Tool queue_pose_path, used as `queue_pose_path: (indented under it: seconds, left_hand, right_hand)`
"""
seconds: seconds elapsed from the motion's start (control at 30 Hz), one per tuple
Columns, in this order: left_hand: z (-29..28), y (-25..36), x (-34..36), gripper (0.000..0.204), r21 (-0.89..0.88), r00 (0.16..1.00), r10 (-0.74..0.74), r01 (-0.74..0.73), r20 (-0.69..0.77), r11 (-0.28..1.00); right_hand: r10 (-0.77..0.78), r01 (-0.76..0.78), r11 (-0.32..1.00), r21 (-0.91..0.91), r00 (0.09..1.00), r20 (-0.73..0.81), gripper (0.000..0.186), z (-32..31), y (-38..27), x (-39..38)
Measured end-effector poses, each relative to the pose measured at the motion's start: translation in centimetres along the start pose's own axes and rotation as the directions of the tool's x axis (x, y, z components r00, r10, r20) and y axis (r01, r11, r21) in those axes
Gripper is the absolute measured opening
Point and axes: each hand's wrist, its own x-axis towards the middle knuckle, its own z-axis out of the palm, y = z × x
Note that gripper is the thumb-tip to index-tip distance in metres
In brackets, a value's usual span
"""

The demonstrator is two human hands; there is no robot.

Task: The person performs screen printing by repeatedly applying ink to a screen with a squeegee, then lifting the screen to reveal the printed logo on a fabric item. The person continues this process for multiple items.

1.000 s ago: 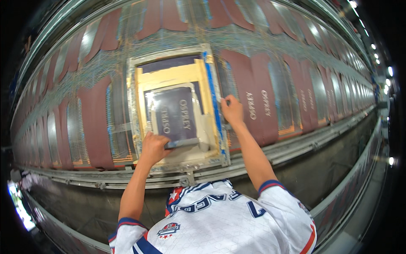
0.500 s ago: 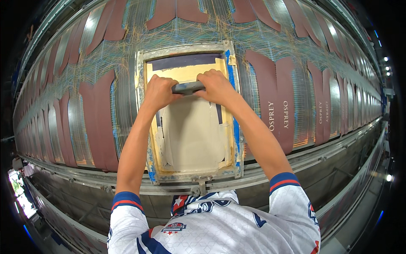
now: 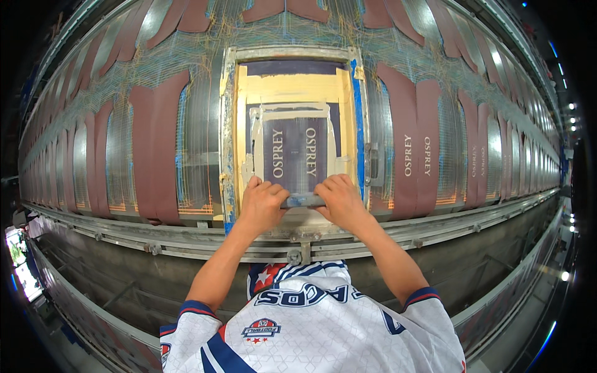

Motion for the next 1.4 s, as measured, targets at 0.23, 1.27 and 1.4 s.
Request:
queue_pose_path:
  seconds: [0.23,1.27,1.4]
  left_hand:
    - [-2.2,-8.7,14.7,0.027,0.134,0.996,0.049,-0.038,-0.08,0.99]
    - [1.3,1.5,-2.7,0.022,0.051,0.986,0.029,-0.021,-0.166,0.998]
    - [1.0,1.3,-3.7,0.032,0.084,0.995,-0.005,0.013,-0.099,0.996]
  right_hand:
    - [-0.047,0.038,0.995,-0.096,0.995,-0.086,0.034,-4.4,9.3,14.3]
    - [0.747,-0.756,0.619,0.213,0.483,-0.457,0.031,-0.9,13.1,1.2]
    - [0.671,-0.647,0.723,0.241,0.575,-0.468,0.033,-0.3,14.6,0.2]
